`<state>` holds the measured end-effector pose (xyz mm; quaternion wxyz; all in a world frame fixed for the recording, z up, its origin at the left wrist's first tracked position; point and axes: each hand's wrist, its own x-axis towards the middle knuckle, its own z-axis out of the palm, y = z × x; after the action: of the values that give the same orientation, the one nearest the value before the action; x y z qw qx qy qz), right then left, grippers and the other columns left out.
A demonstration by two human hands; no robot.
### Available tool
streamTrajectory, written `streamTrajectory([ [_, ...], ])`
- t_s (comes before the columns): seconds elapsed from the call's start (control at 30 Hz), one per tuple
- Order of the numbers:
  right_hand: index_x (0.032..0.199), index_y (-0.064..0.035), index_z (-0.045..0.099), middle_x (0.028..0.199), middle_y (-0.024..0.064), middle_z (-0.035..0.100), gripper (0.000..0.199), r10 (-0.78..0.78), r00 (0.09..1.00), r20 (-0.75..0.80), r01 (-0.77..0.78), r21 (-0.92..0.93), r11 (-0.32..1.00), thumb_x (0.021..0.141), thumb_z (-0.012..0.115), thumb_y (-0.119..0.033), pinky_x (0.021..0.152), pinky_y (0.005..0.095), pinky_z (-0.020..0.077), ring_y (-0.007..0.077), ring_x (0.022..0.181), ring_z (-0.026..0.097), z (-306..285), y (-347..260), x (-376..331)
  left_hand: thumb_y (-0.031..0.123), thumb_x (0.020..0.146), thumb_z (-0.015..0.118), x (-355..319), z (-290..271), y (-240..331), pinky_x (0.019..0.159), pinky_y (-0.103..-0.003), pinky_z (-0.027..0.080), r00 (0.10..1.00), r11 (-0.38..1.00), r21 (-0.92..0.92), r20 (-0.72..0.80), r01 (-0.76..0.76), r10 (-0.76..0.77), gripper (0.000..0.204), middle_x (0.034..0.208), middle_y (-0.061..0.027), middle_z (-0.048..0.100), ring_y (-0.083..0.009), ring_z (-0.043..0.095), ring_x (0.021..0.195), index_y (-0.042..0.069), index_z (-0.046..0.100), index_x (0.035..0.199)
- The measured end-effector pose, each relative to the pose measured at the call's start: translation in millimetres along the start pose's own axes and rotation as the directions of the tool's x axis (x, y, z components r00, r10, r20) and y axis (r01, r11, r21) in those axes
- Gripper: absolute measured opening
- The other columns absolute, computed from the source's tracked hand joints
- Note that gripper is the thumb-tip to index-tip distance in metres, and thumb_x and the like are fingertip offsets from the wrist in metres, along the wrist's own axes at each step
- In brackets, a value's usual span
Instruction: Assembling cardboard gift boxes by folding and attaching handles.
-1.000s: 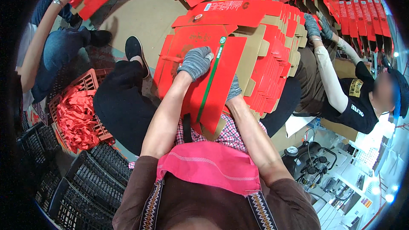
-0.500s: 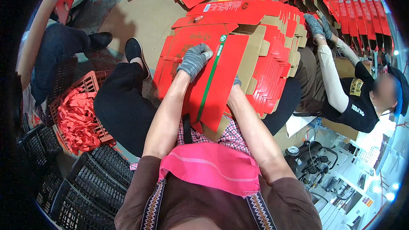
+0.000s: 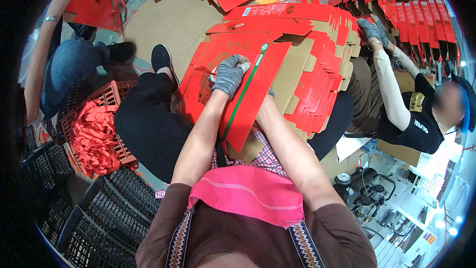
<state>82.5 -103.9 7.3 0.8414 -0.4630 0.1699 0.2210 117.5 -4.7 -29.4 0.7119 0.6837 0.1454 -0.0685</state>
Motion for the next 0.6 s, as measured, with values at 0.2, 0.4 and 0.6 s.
streamTrajectory([
  [0.2, 0.111, -0.0054, 0.048, 0.096, 0.0048, 0.057, 0.026, -0.007, 1.000, 0.004, 0.007, 0.001, 1.000, 0.089, 0.042, -0.018, 0.073, 0.0259, 0.0474, 0.0139, 0.084, 0.055, -0.5, 3.6, -3.1, 0.009, 0.072, 0.059, -9.4, -2.2, 14.9, 0.071, -0.028, 0.044, 0.988, 0.994, 0.018, -0.103, -0.110, 0.111, 0.014, 0.075, -0.0119, 0.062, -0.0172, 0.059, 0.073, 0.000, 0.060, 0.083],
  [0.4, 0.111, -0.0054, 0.048, 0.097, 0.0049, 0.057, 0.026, -0.019, 1.000, 0.002, 0.019, 0.005, 1.000, 0.089, 0.042, -0.019, 0.073, 0.0261, 0.0474, 0.0140, 0.085, 0.055, -12.3, -1.1, -18.0, 0.012, 0.073, 0.059, -13.2, -3.2, 11.8, 0.072, -0.032, 0.045, 0.982, 0.984, 0.147, -0.144, -0.100, 0.121, 0.015, 0.078, -0.0136, 0.061, -0.0238, 0.059, 0.075, 0.001, 0.059, 0.083],
  [0.6, 0.111, -0.0054, 0.048, 0.097, 0.0050, 0.056, 0.027, -0.013, 1.000, -0.003, 0.013, 0.007, 1.000, 0.089, 0.042, -0.019, 0.073, 0.0263, 0.0473, 0.0141, 0.085, 0.055, -14.7, 3.4, -14.5, 0.012, 0.078, 0.052, -19.7, -2.8, 20.8, 0.076, -0.037, 0.044, 0.979, 0.915, 0.374, -0.071, -0.154, 0.194, 0.015, 0.085, -0.0166, 0.060, -0.0310, 0.057, 0.082, 0.004, 0.058, 0.088],
])
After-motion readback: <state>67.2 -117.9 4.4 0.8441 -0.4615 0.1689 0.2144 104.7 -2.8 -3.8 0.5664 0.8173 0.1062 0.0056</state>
